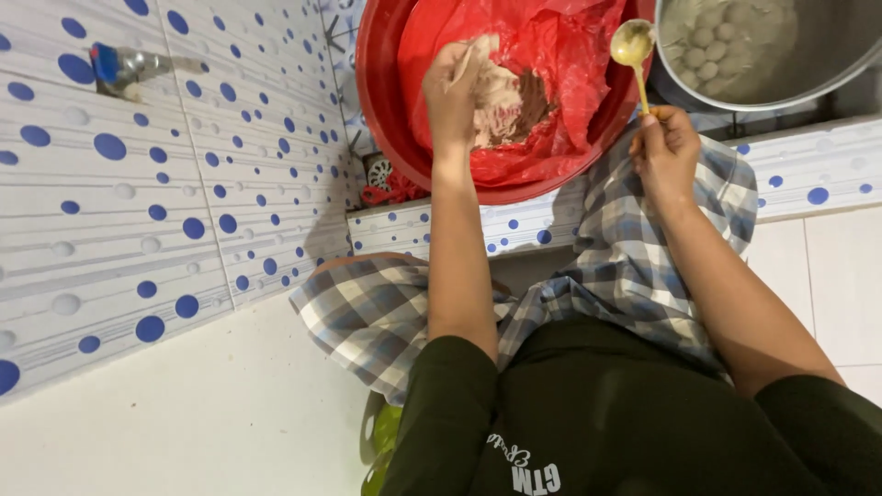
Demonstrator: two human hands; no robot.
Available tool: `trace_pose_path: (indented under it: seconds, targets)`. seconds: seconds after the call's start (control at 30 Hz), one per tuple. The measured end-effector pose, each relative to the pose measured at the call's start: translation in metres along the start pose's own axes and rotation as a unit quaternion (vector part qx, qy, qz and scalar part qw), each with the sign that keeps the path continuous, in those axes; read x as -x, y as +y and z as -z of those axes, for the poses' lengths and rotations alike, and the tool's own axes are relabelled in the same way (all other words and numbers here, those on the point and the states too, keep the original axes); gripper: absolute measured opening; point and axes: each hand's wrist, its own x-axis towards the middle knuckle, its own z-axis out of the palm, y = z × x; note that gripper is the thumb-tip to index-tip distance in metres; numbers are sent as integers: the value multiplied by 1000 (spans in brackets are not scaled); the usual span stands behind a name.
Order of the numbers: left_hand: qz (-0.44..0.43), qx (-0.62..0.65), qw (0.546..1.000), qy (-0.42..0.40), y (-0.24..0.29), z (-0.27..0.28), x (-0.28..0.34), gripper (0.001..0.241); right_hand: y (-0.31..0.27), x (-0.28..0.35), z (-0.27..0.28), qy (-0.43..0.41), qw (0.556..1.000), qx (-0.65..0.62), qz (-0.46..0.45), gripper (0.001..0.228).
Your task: Manually forming meatballs from paste using hands and a spoon and placing them in a pot of water.
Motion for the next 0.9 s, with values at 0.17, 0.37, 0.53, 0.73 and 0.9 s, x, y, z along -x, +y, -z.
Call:
trace_pose_path:
  seconds: [0.17,0.37,0.53,0.73,0.9]
  targets:
    - [31,28,997,60,-37,6,1,63,3,-1,0,5,1000,10,-8,6]
    - [146,256,935,196,-37,-7,0,23,-2,2,-3,-18,999,32,-8,8]
    - [117,257,940,190,-49,-6,1,39,11,-2,1,0,999,32,2,5]
    - [85,-28,992,84,-35,-5,1,72,1,0,2,-6,999,37,-12,7]
    - [183,96,977,60,-57,-1,-2,88,-4,3,2,-10,999,31,-18,9]
